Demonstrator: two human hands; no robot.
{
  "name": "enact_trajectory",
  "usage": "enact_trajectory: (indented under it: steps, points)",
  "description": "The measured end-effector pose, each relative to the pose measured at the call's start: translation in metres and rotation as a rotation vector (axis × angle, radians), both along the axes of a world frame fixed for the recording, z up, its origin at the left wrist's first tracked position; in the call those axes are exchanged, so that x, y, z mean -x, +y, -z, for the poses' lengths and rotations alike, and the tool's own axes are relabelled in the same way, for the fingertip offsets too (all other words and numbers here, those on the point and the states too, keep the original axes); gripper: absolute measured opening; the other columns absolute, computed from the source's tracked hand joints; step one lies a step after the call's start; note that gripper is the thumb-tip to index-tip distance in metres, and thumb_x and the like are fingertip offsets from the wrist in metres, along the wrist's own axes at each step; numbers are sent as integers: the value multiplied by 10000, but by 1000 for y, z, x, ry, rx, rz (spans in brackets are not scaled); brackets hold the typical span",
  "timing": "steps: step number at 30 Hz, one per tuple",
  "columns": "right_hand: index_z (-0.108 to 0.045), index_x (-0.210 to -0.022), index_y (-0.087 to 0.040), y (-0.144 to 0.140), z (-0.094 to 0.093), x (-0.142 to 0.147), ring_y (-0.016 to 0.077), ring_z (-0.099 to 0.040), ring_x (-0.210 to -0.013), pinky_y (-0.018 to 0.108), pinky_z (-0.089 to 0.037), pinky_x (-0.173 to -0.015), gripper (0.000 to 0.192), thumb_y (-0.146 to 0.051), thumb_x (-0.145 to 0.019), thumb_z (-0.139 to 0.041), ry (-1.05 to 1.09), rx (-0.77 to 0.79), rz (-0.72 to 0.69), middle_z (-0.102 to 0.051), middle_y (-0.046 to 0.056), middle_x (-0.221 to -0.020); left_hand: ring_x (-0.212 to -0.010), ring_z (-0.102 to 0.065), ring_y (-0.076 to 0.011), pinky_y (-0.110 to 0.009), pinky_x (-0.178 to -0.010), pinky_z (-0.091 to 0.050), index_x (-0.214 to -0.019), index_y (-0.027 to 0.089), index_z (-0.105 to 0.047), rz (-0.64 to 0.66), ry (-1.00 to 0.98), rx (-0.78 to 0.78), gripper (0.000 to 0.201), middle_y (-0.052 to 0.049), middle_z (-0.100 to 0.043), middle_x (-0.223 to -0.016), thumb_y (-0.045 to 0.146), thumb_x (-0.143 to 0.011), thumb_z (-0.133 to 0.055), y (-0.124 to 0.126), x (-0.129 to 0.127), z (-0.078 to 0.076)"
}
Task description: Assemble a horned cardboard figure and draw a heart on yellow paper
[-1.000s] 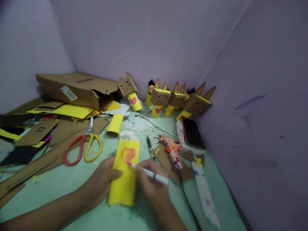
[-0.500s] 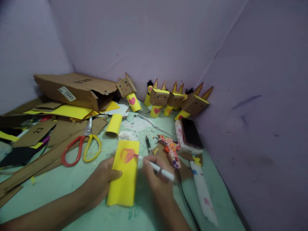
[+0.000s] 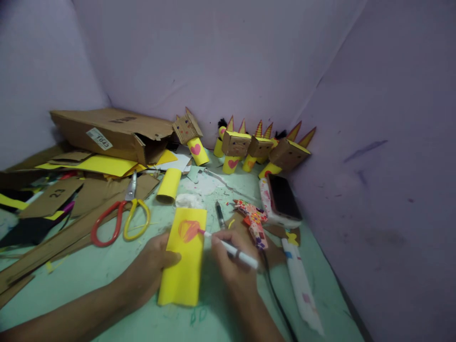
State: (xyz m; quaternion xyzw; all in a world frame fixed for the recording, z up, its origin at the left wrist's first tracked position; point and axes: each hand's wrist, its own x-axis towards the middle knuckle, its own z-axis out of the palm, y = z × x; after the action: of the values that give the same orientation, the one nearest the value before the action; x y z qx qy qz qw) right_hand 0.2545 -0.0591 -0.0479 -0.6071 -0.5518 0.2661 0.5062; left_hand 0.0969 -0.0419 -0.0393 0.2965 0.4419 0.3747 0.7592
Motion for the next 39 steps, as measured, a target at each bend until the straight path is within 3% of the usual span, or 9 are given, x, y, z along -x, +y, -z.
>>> enact_trajectory:
  steps: [8, 14, 23, 39]
  points:
    - [-634, -742, -177, 0, 3, 0, 140, -518, -522, 235, -386, -482, 176, -333, -774, -562, -23, -25, 6, -587, -6, -561, -692, -639, -217, -324, -652, -466, -921, 133, -571, 12, -46, -28, 412, -48, -689, -740, 26, -534, -479, -1, 1, 1]
    - [-615, -680, -180, -1, -1, 0, 123, -473, -471, 222, -344, -437, 183, -333, -766, -562, -28, -10, -1, -548, -21, -518, -711, -634, -235, -336, -663, -463, -892, 114, -574, 3, -23, -19, 384, -60, -686, -732, 50, -521, -502, -2, 1, -3]
    - [-632, -732, -173, 0, 0, 0, 139, -515, -514, 233, -385, -476, 192, -348, -768, -563, -22, -12, 45, -592, -4, -556, -659, -629, -213, -308, -620, -459, -906, 104, -588, 6, -16, -10, 402, -65, -696, -725, 61, -513, -510, -1, 1, -2]
    - [-626, -743, -172, 1, 0, 1, 143, -511, -519, 242, -377, -484, 197, -351, -782, -552, -18, -13, 8, -572, -7, -556, -646, -621, -200, -304, -613, -465, -869, 123, -608, 34, -22, -21, 380, -60, -699, -727, 55, -508, -507, -2, 1, -1]
